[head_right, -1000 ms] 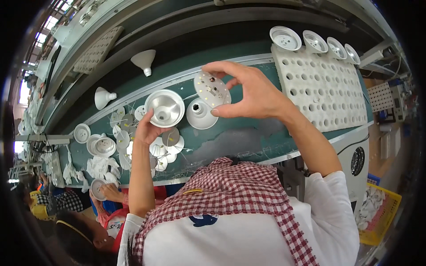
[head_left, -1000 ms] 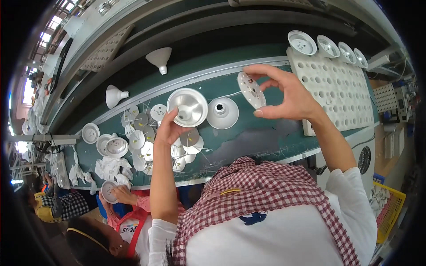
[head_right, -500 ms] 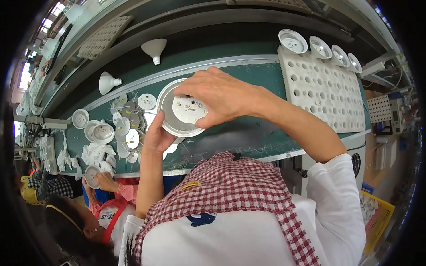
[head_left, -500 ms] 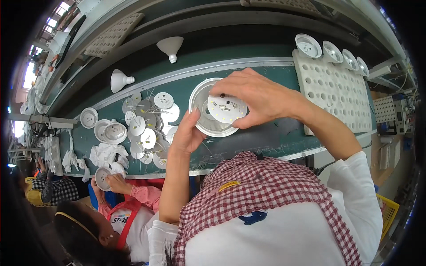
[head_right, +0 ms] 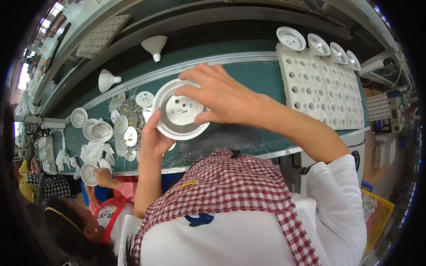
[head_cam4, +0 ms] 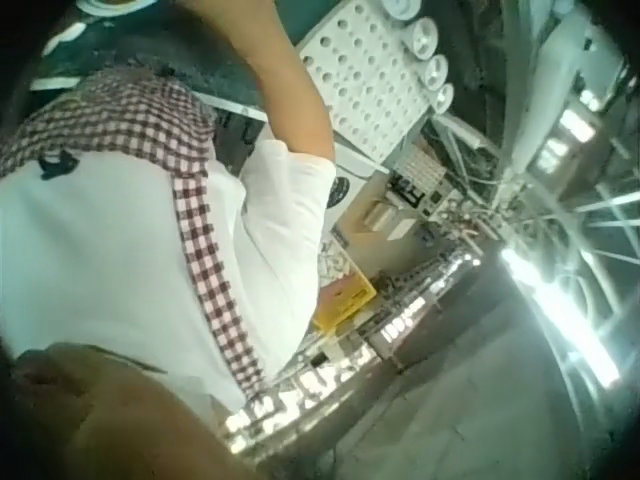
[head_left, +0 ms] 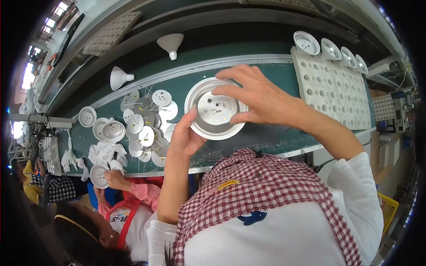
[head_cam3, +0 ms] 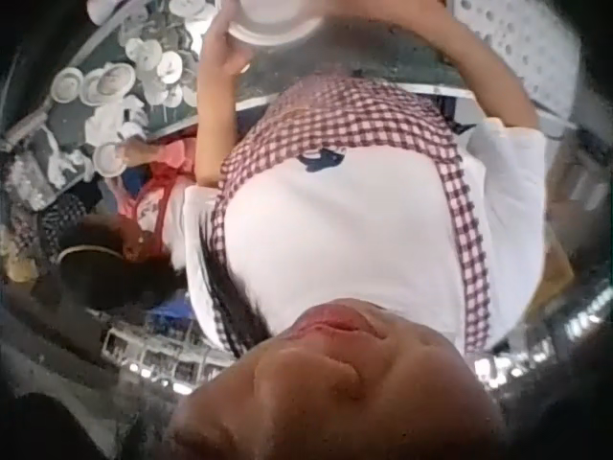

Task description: The person transfers lamp housings from a crate onto a workbench, inserts LED circuit boards into the housings by hand, and places the assembled fixtures onto a foam tray.

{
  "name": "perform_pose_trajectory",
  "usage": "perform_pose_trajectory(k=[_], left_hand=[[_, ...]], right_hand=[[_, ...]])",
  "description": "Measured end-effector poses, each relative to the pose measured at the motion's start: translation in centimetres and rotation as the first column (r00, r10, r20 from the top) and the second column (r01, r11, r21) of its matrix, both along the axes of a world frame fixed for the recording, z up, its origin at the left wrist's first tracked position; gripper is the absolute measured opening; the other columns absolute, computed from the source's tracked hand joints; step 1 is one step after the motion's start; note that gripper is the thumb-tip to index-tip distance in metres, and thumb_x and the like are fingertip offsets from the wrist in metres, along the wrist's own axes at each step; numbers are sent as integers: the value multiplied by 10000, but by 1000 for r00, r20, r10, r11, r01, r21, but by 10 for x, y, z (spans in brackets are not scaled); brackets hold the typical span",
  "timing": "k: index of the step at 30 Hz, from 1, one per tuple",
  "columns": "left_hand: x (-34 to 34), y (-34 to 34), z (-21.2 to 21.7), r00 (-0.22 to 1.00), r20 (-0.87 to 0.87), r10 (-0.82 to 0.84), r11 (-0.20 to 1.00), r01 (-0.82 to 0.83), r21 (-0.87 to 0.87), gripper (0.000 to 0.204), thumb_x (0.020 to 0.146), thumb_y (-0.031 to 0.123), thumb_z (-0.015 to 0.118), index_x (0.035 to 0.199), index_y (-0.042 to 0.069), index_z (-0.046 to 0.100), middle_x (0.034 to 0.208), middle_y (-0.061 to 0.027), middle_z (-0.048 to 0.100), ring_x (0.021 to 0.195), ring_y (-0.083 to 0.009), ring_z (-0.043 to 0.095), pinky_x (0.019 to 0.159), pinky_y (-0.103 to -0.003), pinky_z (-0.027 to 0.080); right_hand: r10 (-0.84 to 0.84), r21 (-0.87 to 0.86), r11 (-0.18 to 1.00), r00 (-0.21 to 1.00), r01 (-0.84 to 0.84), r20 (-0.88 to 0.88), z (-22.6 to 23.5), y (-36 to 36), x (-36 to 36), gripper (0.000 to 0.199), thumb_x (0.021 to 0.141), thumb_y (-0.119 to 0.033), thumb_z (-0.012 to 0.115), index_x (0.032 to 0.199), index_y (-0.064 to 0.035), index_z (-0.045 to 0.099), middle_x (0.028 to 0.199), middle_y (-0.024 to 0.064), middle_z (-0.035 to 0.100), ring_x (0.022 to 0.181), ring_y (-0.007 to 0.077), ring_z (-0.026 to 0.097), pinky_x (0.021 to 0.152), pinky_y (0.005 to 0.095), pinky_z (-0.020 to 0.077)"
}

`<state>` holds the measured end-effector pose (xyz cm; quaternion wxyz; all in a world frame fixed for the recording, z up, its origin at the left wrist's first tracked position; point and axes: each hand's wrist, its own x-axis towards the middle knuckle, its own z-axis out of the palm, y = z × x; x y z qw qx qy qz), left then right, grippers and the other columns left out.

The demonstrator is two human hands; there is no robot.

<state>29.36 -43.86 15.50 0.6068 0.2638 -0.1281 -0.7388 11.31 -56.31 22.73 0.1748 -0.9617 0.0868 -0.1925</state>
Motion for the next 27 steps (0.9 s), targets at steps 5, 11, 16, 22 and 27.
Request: perform_pose_trajectory(k=[5, 11, 16, 22, 27], left_hand=[[-2, 4, 6, 1000, 9, -28, 997, 28, 73, 565, 878, 327, 508, 1305, 9, 322, 1272, -169, 437, 1136, -294, 487, 911, -440, 453], [-10, 1, 8, 992, 77, -98, 987, 87, 137, 575, 894, 376, 469, 1314, 18, 305, 1262, -169, 441, 1120, -298, 502, 845, -461, 500], [-13, 3, 8, 989, 96, -111, 980, 93, 174, 561, 890, 350, 488, 1302, 6, 322, 1235, -166, 464, 1088, -278, 530, 842, -434, 509], [-9, 4, 7, 989, 109, -103, 962, 71, 264, 512, 883, 293, 507, 1276, -1, 359, 1192, -155, 500, 1050, -245, 557, 820, -381, 527], [-10, 0, 11, 939, 257, -230, 925, 129, 357, 449, 872, 138, 482, 1278, -7, 358, 1134, -124, 531, 1025, -206, 567, 800, -325, 537]], right_hand=[[-14, 53, 998, 998, 17, -61, -6, 10, -11, 452, 606, -216, 754, 1012, -101, 594, 1151, 98, 494, 1081, 283, 424, 872, 398, 344], [-34, -6, 999, 998, 33, -43, -20, 8, -2, 239, 663, -193, 713, 872, -111, 632, 930, 45, 530, 973, 232, 445, 820, 390, 344], [-4, -120, 993, 1000, 1, -27, -33, 17, 8, 124, 678, -190, 684, 768, -115, 644, 775, 23, 496, 881, 204, 446, 811, 395, 324], [2, -206, 979, 999, -8, -33, -37, 26, 9, 41, 663, -124, 642, 692, -98, 629, 756, 34, 495, 870, 209, 454, 817, 446, 306], [-1, -225, 974, 1000, -5, -27, -48, 31, 7, 58, 659, -83, 619, 660, -45, 575, 778, 57, 510, 896, 217, 464, 826, 465, 317]])
